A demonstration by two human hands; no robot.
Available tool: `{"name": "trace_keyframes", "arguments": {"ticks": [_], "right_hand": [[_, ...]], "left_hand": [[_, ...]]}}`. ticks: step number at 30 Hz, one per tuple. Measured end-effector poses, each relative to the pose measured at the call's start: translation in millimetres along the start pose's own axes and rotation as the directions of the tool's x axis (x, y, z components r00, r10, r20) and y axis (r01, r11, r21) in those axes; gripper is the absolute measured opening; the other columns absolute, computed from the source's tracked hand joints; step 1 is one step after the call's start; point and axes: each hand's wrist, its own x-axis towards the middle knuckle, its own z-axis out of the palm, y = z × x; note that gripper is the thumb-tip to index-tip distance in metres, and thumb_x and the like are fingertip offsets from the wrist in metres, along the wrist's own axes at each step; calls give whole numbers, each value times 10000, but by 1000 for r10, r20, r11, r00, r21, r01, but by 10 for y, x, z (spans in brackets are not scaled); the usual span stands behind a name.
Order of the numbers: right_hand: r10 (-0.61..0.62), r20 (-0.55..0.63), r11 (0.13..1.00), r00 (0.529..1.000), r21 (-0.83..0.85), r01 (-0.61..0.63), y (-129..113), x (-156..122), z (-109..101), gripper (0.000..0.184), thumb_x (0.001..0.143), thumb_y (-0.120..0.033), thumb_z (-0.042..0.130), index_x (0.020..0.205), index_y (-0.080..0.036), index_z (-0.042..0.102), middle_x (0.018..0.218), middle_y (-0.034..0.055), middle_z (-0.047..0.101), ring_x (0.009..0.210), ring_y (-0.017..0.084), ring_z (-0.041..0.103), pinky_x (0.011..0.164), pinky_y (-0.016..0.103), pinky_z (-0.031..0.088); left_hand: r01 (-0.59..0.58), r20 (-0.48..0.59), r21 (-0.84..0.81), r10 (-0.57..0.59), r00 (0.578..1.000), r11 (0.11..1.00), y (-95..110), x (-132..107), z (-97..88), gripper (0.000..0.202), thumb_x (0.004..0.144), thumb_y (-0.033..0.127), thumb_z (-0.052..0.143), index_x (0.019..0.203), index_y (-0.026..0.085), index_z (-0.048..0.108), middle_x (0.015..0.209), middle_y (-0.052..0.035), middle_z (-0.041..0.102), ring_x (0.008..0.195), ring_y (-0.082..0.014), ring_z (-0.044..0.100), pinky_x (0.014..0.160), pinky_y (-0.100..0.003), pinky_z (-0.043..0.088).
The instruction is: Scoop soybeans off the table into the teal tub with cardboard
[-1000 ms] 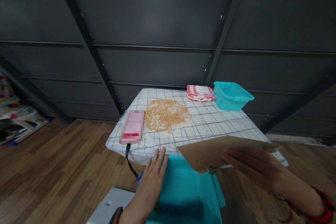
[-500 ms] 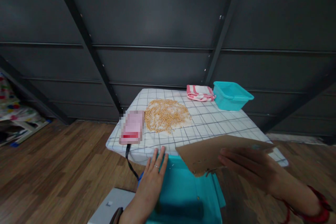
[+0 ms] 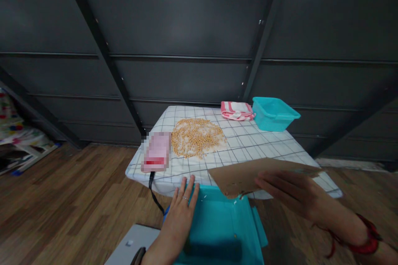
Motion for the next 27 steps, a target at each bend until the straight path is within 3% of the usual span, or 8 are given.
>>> {"name": "trace_keyframes", "arguments": {"ticks": [7,12,19,24,27], "right_hand": [[141,56,990,988,16,-142,246,-13,192,364,875,-49,288,1133,-148,524,946,61,655,817,146,622,686,265,521],[132,-23,987,991,-87,-133,365,6,169,356,849,2,292,1079,-123,534,942,74,658,816,152,625,683,276,521],[109,35,993,993,44,-111,298,48,185,339,867,-30,322,1132,-137,505,962,51,652,858,133,610,724,254,507],[106,-18,991,994,-79,-107,385,88,220,404,826,31,304,1129,-143,506,949,53,656,834,133,617,714,263,511],[111,-58,990,992,-85,-116,430,122,158,368,842,9,322,1126,-144,497,951,62,654,848,137,615,720,270,513]], "left_hand": [[-2,-28,-3,2,1000,1000,-6,-31,72,747,709,-122,267,1365,232,210,1423,-105,234,1287,-258,177,957,-421,409],[0,-18,13,0,1000,1000,-4,-20,51,727,713,-117,273,1356,222,245,1412,-104,279,1276,-262,233,933,-410,434],[-15,-1,48,15,1000,999,0,-3,34,711,713,-121,274,1335,221,304,1393,-97,321,1260,-275,270,923,-405,444],[-13,-22,34,14,1000,999,-5,-12,73,739,711,-126,272,1354,237,241,1411,-92,271,1279,-258,217,936,-395,434],[-17,-36,54,19,999,998,5,-6,69,721,700,-134,278,1331,215,311,1392,-102,314,1263,-271,256,924,-395,445]]}}
